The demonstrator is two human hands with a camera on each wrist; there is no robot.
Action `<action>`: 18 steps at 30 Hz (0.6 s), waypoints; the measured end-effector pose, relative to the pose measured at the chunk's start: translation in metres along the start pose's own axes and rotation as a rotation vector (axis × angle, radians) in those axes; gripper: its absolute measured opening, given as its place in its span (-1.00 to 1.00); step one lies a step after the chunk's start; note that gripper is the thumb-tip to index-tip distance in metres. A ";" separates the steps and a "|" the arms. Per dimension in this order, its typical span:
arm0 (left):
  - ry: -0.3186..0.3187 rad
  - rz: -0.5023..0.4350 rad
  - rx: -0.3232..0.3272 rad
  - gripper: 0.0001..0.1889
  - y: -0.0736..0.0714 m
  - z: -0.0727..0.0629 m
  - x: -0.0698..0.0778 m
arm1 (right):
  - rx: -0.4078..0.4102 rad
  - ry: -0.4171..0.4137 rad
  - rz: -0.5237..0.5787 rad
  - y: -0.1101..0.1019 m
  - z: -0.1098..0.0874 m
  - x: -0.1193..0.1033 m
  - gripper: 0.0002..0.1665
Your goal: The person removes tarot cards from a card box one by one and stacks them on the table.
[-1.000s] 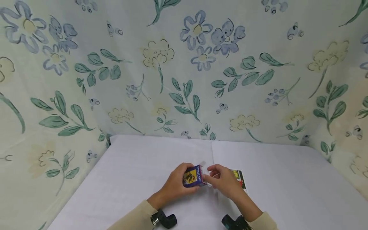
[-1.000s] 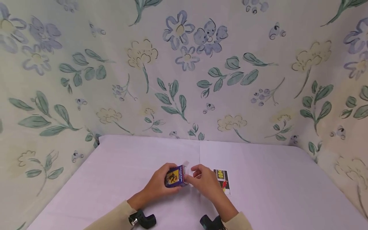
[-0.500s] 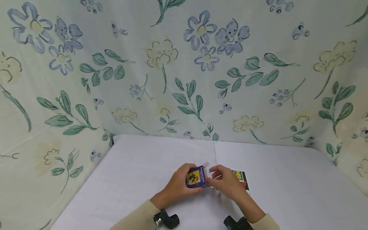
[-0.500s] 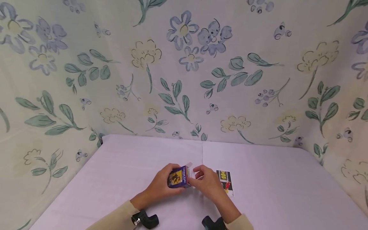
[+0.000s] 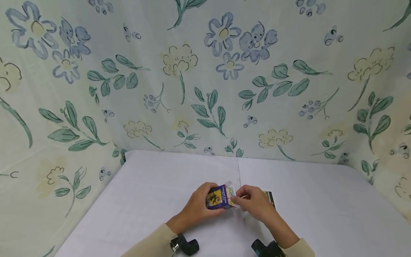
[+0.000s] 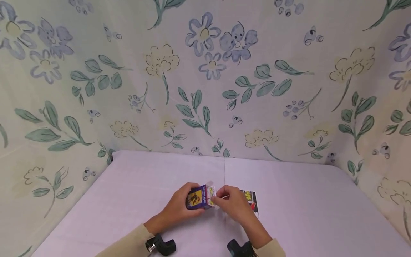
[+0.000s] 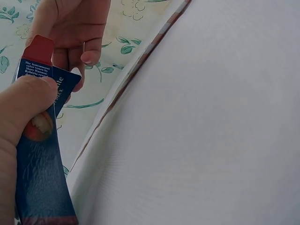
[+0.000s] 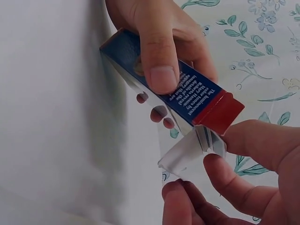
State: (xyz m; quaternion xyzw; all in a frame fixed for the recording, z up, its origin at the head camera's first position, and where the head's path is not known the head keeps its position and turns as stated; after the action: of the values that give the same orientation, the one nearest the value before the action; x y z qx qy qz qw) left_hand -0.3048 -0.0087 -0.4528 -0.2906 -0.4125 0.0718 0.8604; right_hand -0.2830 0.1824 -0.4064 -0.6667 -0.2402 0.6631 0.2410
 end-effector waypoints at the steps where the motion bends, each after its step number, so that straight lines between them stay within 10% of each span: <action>1: -0.002 0.003 0.000 -0.23 0.000 0.000 0.000 | -0.003 0.002 -0.001 -0.001 0.000 0.000 -0.77; 18: -0.019 0.033 0.013 -0.24 0.002 0.001 -0.003 | -0.014 0.025 -0.006 -0.015 0.001 0.002 -0.81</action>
State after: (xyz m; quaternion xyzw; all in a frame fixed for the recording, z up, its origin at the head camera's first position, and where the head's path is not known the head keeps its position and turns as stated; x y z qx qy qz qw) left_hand -0.3071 -0.0076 -0.4551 -0.2910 -0.4154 0.0915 0.8569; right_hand -0.2840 0.1948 -0.3987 -0.6760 -0.2439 0.6521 0.2414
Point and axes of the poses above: each hand's wrist, its own z-axis towards the middle knuckle, its own y-axis out of the palm, x = y × z, the point moved 4 cm from there along z, towards the middle knuckle, and after that the axes turned 3 degrees about -z, right-handed, at the moved point
